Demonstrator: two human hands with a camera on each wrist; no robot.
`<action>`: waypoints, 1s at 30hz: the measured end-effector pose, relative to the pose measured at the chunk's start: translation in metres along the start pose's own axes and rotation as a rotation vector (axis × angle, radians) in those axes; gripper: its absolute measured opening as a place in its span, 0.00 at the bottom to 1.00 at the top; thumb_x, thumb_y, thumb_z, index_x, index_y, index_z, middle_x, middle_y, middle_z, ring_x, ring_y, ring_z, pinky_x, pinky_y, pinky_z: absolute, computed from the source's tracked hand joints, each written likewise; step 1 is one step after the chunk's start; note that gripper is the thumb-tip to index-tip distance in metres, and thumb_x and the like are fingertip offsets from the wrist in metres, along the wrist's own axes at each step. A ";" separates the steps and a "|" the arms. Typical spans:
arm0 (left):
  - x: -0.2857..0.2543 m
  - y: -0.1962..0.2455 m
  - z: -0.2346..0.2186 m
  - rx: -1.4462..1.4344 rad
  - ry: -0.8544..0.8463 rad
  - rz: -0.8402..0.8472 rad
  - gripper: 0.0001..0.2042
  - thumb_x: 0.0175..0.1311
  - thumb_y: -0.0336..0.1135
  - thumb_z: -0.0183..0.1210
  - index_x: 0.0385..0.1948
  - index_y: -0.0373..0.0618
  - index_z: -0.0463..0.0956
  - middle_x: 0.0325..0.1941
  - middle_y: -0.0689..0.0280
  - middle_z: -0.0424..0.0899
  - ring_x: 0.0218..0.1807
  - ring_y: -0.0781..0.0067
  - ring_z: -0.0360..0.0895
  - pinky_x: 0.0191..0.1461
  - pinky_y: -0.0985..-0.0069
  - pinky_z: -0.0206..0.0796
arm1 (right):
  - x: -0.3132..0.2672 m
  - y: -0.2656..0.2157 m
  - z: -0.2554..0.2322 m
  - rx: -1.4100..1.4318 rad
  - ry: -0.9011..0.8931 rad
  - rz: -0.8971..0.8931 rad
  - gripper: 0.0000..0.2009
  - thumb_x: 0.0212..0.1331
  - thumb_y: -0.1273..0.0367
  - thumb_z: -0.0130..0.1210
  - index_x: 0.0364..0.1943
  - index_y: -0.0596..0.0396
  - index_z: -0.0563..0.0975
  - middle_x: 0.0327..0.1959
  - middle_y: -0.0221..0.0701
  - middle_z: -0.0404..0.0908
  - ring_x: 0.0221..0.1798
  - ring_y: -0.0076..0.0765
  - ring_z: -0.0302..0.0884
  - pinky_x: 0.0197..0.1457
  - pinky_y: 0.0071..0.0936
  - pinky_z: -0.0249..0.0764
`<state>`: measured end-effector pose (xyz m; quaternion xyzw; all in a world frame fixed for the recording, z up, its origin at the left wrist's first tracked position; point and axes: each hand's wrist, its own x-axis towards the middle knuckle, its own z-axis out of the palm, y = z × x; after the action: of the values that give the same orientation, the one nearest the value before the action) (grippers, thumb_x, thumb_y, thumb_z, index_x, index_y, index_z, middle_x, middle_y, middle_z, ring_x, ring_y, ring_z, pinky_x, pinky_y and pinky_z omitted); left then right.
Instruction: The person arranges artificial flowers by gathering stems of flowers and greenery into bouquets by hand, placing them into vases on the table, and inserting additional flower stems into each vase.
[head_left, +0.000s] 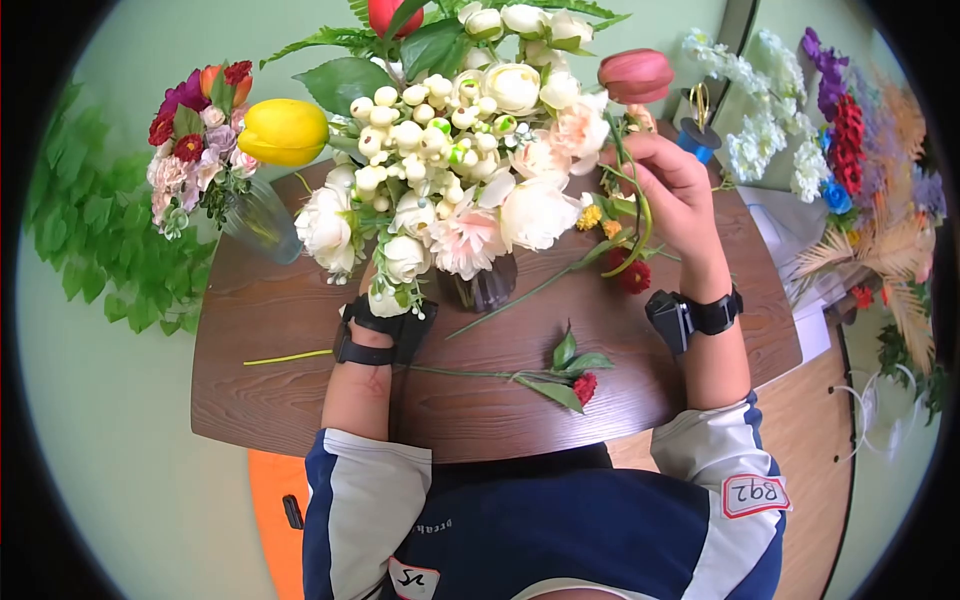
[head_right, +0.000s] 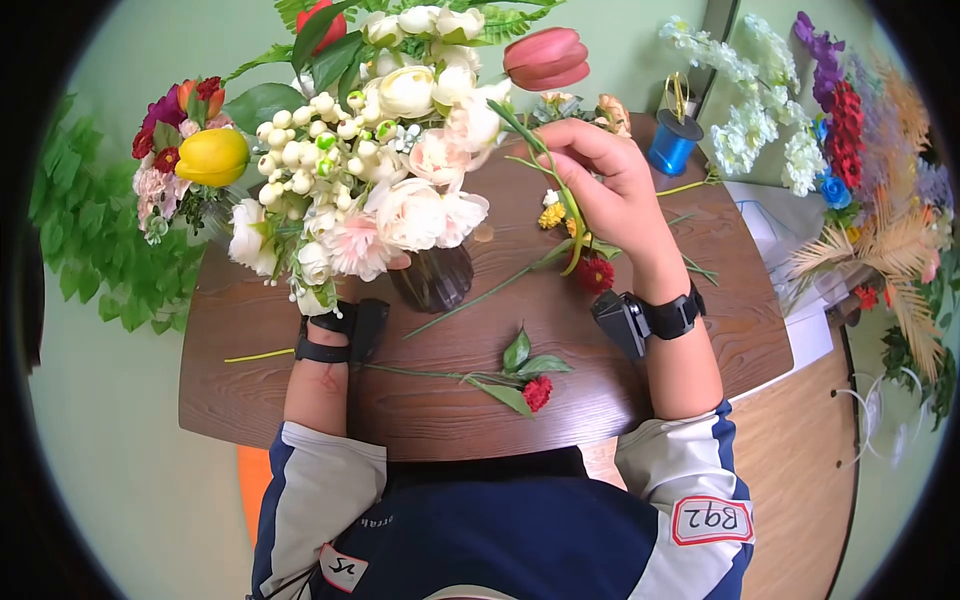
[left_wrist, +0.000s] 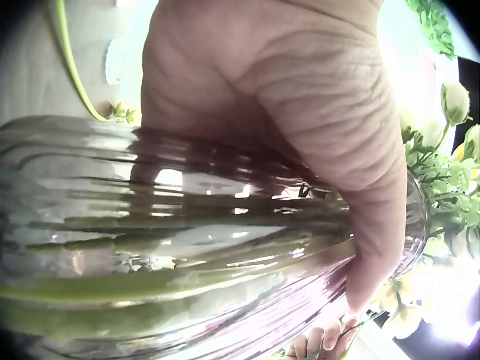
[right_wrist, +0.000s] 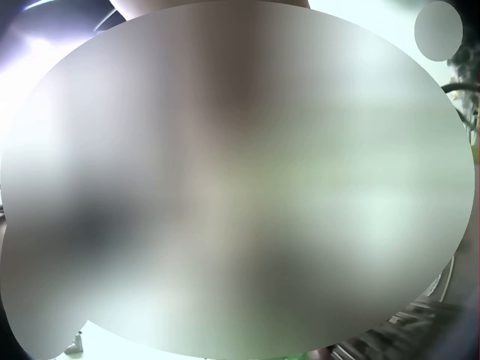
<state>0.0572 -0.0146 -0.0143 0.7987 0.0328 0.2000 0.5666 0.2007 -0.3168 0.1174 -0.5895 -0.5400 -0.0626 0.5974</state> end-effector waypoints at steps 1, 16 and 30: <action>0.002 -0.001 -0.001 -0.004 -0.002 -0.001 0.22 0.63 0.33 0.52 0.58 0.40 0.61 0.56 0.63 0.70 0.55 0.72 0.69 0.59 0.77 0.60 | 0.000 -0.002 0.002 0.050 -0.006 0.034 0.07 0.60 0.75 0.48 0.39 0.62 0.77 0.31 0.25 0.76 0.30 0.16 0.67 0.33 0.15 0.65; 0.005 -0.020 -0.002 -0.101 -0.001 -0.032 0.21 0.63 0.33 0.53 0.57 0.40 0.62 0.55 0.64 0.70 0.54 0.72 0.69 0.58 0.77 0.61 | 0.000 -0.010 -0.003 -0.704 -0.384 -0.055 0.12 0.48 0.77 0.52 0.38 0.53 0.79 0.26 0.36 0.77 0.29 0.42 0.75 0.31 0.33 0.70; 0.017 -0.042 -0.007 -0.192 -0.016 -0.069 0.20 0.62 0.33 0.53 0.56 0.40 0.63 0.53 0.64 0.71 0.53 0.73 0.69 0.57 0.77 0.62 | -0.036 0.031 0.046 -0.738 -0.536 0.179 0.15 0.47 0.69 0.61 0.38 0.60 0.75 0.36 0.40 0.77 0.42 0.49 0.76 0.45 0.38 0.72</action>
<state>0.0778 0.0112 -0.0458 0.7407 0.0367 0.1763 0.6472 0.1817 -0.2924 0.0591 -0.8024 -0.5640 -0.0443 0.1900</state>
